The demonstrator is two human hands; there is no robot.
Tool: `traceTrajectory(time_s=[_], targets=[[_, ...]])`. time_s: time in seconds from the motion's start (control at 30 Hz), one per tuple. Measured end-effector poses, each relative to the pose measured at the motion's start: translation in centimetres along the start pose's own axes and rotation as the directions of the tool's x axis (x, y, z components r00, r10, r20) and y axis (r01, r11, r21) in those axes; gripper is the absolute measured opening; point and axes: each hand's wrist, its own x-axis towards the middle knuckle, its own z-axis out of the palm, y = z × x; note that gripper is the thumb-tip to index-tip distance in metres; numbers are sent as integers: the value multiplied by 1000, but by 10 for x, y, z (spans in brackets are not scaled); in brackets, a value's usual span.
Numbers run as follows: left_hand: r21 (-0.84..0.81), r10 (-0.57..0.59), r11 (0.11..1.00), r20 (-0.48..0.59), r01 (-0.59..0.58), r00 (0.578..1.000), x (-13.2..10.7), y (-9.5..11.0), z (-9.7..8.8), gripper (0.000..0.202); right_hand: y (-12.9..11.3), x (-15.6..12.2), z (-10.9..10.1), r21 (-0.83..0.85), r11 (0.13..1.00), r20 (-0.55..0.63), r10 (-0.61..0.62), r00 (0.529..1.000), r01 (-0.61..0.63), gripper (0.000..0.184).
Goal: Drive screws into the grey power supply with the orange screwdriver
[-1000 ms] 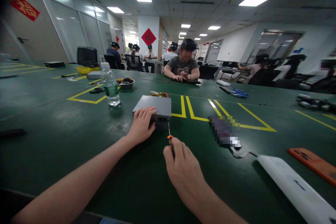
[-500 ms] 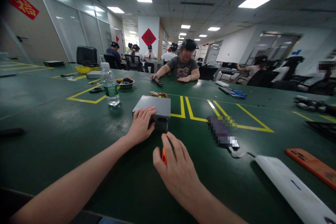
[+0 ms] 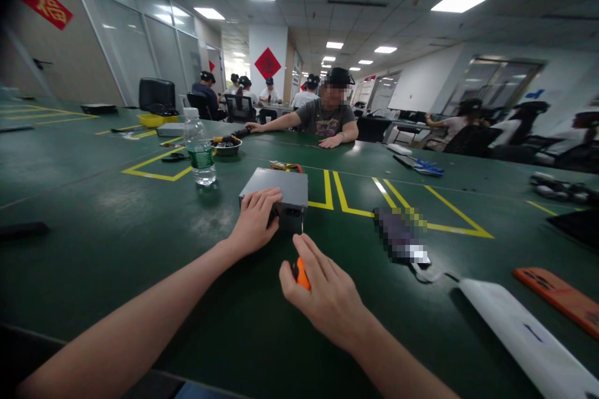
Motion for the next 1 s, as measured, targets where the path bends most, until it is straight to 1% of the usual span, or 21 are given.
traceTrajectory(time_s=[0.07,0.17,0.2,0.27,0.4,0.47,0.63,0.77,0.9,1.0], targets=[[-2,-3,1000,-4,3,1000,0,0,0,42,3,-1,-1,-15,1000,-37,-19,999,18,20],[0,-4,1000,-9,4,1000,0,-1,2,40,8,-3,-3,-38,998,-93,45,995,-48,16],[2,-3,1000,-12,3,1000,0,-1,2,39,8,-4,-3,-37,997,-94,62,994,-65,14],[5,-1,1000,-18,1,1000,0,-1,3,38,6,-3,-1,-10,998,-85,59,995,-60,13],[3,-14,1000,-34,15,999,0,0,3,35,1,1,7,88,996,-83,-3,997,10,15],[1,-20,1000,-38,20,999,0,0,3,33,0,3,11,105,994,-84,-19,996,27,17],[0,-27,1000,-48,27,998,0,1,4,30,1,2,15,93,995,-76,-31,997,38,18],[3,-39,999,-64,39,997,1,1,6,29,1,3,16,68,998,-60,-16,998,20,17],[6,-39,999,-82,40,996,1,0,8,29,3,3,19,56,998,-86,-22,996,27,15],[10,-36,999,-88,37,996,1,0,9,28,2,3,20,58,998,-72,-7,997,11,16]])
